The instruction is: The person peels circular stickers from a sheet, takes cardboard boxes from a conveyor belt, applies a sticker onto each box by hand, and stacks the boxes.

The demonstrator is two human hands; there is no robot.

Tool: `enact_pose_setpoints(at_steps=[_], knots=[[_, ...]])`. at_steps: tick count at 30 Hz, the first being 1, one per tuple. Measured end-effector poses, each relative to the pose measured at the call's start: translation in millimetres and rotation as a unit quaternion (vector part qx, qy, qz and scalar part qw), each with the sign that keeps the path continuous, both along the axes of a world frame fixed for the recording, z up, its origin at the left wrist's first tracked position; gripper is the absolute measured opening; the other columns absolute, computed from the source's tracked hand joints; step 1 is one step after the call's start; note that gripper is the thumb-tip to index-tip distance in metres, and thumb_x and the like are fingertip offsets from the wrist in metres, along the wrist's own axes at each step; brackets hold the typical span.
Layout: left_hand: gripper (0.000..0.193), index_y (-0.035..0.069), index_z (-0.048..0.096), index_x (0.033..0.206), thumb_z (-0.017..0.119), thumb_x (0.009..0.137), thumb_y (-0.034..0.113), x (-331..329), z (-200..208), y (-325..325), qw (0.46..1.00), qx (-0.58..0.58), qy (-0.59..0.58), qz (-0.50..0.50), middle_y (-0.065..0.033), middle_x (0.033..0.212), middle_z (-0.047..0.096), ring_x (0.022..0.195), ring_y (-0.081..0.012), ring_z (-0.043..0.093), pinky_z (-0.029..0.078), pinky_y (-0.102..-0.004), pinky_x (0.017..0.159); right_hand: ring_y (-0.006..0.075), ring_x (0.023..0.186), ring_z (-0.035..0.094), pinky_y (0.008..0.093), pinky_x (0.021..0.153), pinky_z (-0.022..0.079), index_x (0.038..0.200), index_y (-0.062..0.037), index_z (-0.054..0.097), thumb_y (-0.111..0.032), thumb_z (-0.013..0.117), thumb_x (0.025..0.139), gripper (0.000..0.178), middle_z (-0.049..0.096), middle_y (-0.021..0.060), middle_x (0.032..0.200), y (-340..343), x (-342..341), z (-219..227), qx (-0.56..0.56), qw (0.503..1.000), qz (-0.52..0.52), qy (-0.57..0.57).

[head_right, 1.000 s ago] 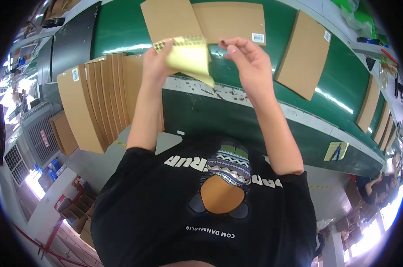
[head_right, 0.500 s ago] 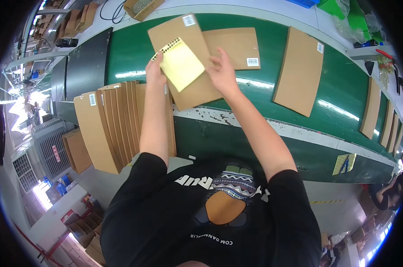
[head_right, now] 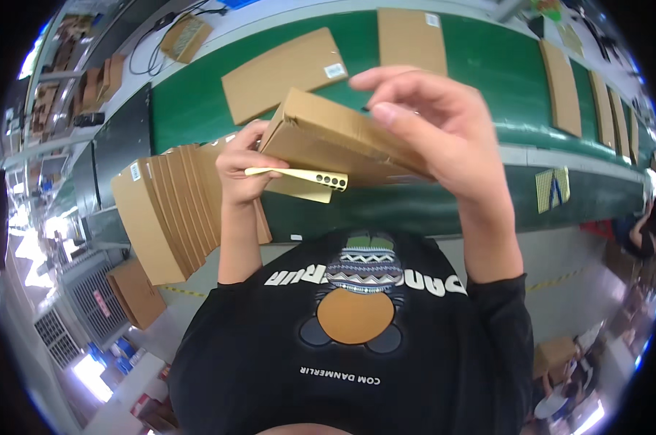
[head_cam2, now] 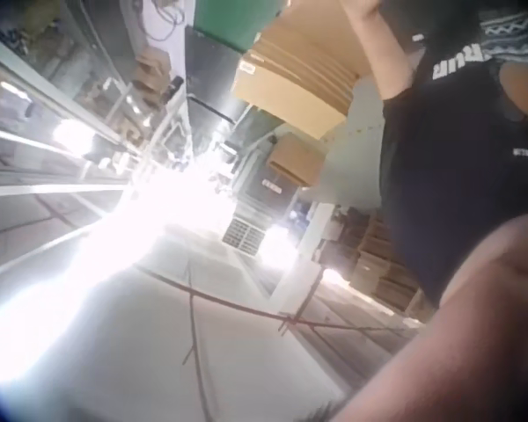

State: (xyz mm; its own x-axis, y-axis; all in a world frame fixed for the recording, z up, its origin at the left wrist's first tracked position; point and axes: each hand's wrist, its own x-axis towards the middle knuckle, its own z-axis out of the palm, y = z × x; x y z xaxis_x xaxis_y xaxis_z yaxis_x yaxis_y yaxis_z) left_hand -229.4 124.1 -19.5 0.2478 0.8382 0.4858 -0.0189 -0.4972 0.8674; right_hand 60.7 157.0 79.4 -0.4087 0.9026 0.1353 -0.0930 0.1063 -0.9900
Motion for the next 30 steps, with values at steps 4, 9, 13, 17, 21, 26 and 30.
enact_pose_setpoints(at_steps=[4, 9, 13, 17, 21, 26, 30], knots=[[0.027, 0.005, 0.077, 0.08, 0.084, 0.054, 0.007, 13.1, 14.1, -14.6, 0.998, 0.019, 0.048, -0.03, -0.0179, 0.102, 0.066, 0.08, -0.0259, 0.058, 0.044, -0.0334, 0.068, 0.0151, 0.099, 0.059, 0.0283, 0.088, 0.045, 0.09, 0.0002, 0.062, -0.009, 0.062, 0.089, 0.009, 0.063, 0.0176, 0.116, -29.3, 13.0, -4.4, -0.193, 0.974, 0.054, 0.109], [0.026, 0.005, 0.077, 0.079, 0.084, 0.054, 0.008, 21.2, 19.1, -26.9, 0.998, 0.019, 0.047, -0.042, -0.0177, 0.101, 0.066, 0.08, -0.0253, 0.058, 0.042, -0.0328, 0.068, 0.0112, 0.088, 0.058, 0.0234, 0.078, 0.046, 0.089, 0.0002, 0.063, -0.01, 0.063, 0.088, 0.011, 0.064, 0.017, 0.115, -50.7, 20.5, -10.9, -0.181, 0.973, 0.039, 0.135], [0.026, 0.005, 0.076, 0.078, 0.084, 0.054, 0.009, 27.0, 21.9, -35.4, 0.997, 0.025, 0.061, -0.049, -0.0174, 0.1, 0.066, 0.081, -0.0255, 0.058, 0.041, -0.0331, 0.068, 0.0088, 0.082, 0.058, 0.0212, 0.073, 0.046, 0.087, 0.0003, 0.063, -0.009, 0.064, 0.088, 0.009, 0.065, 0.0158, 0.113, -60.6, 28.9, -3.5, -0.224, 0.96, 0.058, 0.156], [0.025, 0.006, 0.077, 0.078, 0.084, 0.054, 0.01, 32.6, 24.9, -40.4, 0.996, 0.025, 0.066, -0.046, -0.017, 0.099, 0.066, 0.08, -0.0256, 0.057, 0.041, -0.0331, 0.067, 0.0091, 0.084, 0.06, 0.0213, 0.075, 0.047, 0.087, 0.0003, 0.063, -0.006, 0.065, 0.086, 0.006, 0.065, 0.0146, 0.11, -66.6, 33.0, -7.1, -0.214, 0.967, 0.044, 0.132], [0.025, 0.006, 0.077, 0.078, 0.084, 0.055, 0.011, 36.0, 27.9, -42.6, 0.996, 0.035, 0.077, -0.034, -0.0167, 0.098, 0.066, 0.08, -0.0256, 0.058, 0.041, -0.0331, 0.067, 0.0078, 0.083, 0.06, 0.0192, 0.073, 0.048, 0.088, -0.0004, 0.062, -0.003, 0.065, 0.085, 0.005, 0.066, 0.0133, 0.105, -64.1, 36.9, -17.6, -0.177, 0.978, 0.035, 0.1], [0.026, 0.006, 0.077, 0.079, 0.085, 0.054, 0.01, 28.5, 24.4, -39.4, 0.996, 0.019, 0.063, -0.057, -0.0168, 0.098, 0.066, 0.081, -0.0258, 0.059, 0.043, -0.0331, 0.068, 0.0105, 0.085, 0.063, 0.0227, 0.076, 0.05, 0.105, -0.0021, 0.056, -0.003, 0.068, 0.085, 0.024, 0.067, 0.0126, 0.102, -49.8, 31.8, -31.5, -0.265, 0.943, 0.088, 0.182], [0.026, 0.005, 0.077, 0.08, 0.083, 0.055, 0.002, 3.2, 10.3, -52.9, 0.998, -0.047, 0.045, 0.002, -0.0168, 0.1, 0.068, 0.087, -0.0275, 0.062, 0.047, -0.0338, 0.072, 0.0157, 0.092, 0.065, 0.0275, 0.081, 0.052, 0.124, -0.0021, 0.047, -0.014, 0.061, 0.092, 0.037, 0.066, 0.0118, 0.105, -38.1, 29.1, -61.0, -0.291, 0.946, 0.095, 0.11]])
